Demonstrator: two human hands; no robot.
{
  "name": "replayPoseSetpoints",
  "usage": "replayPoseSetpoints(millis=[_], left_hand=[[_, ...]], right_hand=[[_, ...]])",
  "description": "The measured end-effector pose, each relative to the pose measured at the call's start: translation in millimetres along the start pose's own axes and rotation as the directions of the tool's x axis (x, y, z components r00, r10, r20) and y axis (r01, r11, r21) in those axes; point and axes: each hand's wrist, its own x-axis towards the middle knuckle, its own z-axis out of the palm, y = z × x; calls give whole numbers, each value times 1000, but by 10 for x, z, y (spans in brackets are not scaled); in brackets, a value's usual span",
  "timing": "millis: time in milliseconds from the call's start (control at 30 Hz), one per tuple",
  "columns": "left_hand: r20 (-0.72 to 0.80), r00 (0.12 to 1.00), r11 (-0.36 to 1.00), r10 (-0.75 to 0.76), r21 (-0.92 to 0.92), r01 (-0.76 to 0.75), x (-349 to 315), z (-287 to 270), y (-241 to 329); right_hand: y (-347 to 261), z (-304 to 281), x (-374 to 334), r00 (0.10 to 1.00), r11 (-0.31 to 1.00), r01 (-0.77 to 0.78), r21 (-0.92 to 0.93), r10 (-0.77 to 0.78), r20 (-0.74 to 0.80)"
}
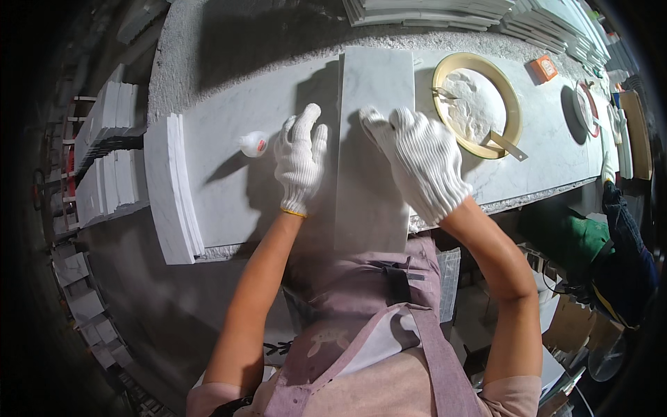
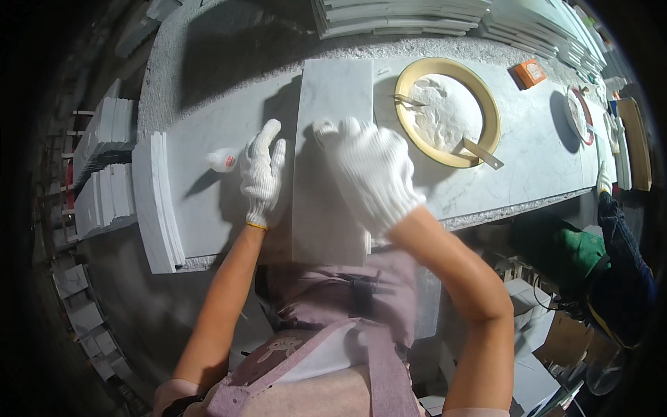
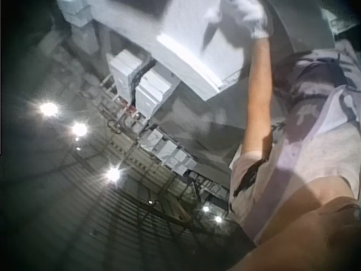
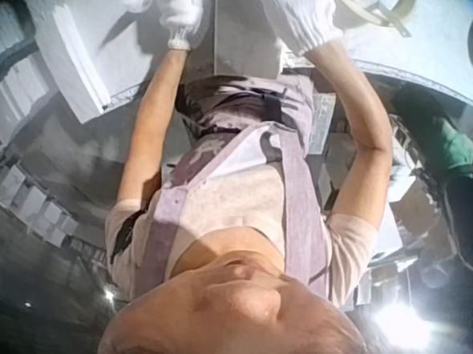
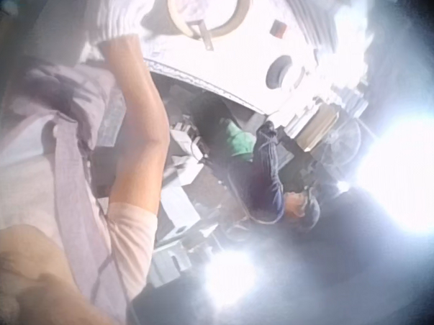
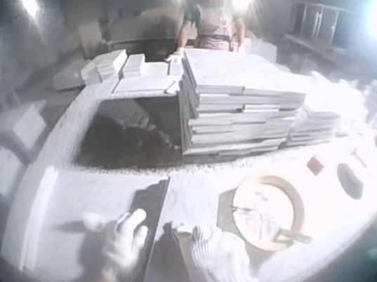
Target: The person applies a white paste to a rectangular stone tile using a small metal spatula, spreads it evenly, and scrapes off excess. They then wipe the tile with a cloth and use an orange sanding block to smooth the surface. The person repeats this process on multiple tiles, stacking finished ones on the table.
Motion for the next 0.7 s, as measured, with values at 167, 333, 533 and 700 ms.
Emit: replayPoseSetpoints(millis=[167, 333, 533, 700], left_hand=[[13, 1000, 1000, -8, 1, 8, -2, -37, 57], [15, 1000, 999, -16, 47, 16, -8, -29, 72], [6, 1000, 997, -12, 76, 11, -27, -27, 40], [-30, 1000, 999, 4, 54, -2, -17, -9, 33]], right_hand=[[-19, -194, 251, 995, 997, 0, -80, 8, 101], [-35, -413, -19, 977, 983, -43, 180, 4, 213], [120, -112, 310, 991, 991, 119, -56, -115, 73], [59, -352, 137, 992, 989, 82, 124, -93, 86]])
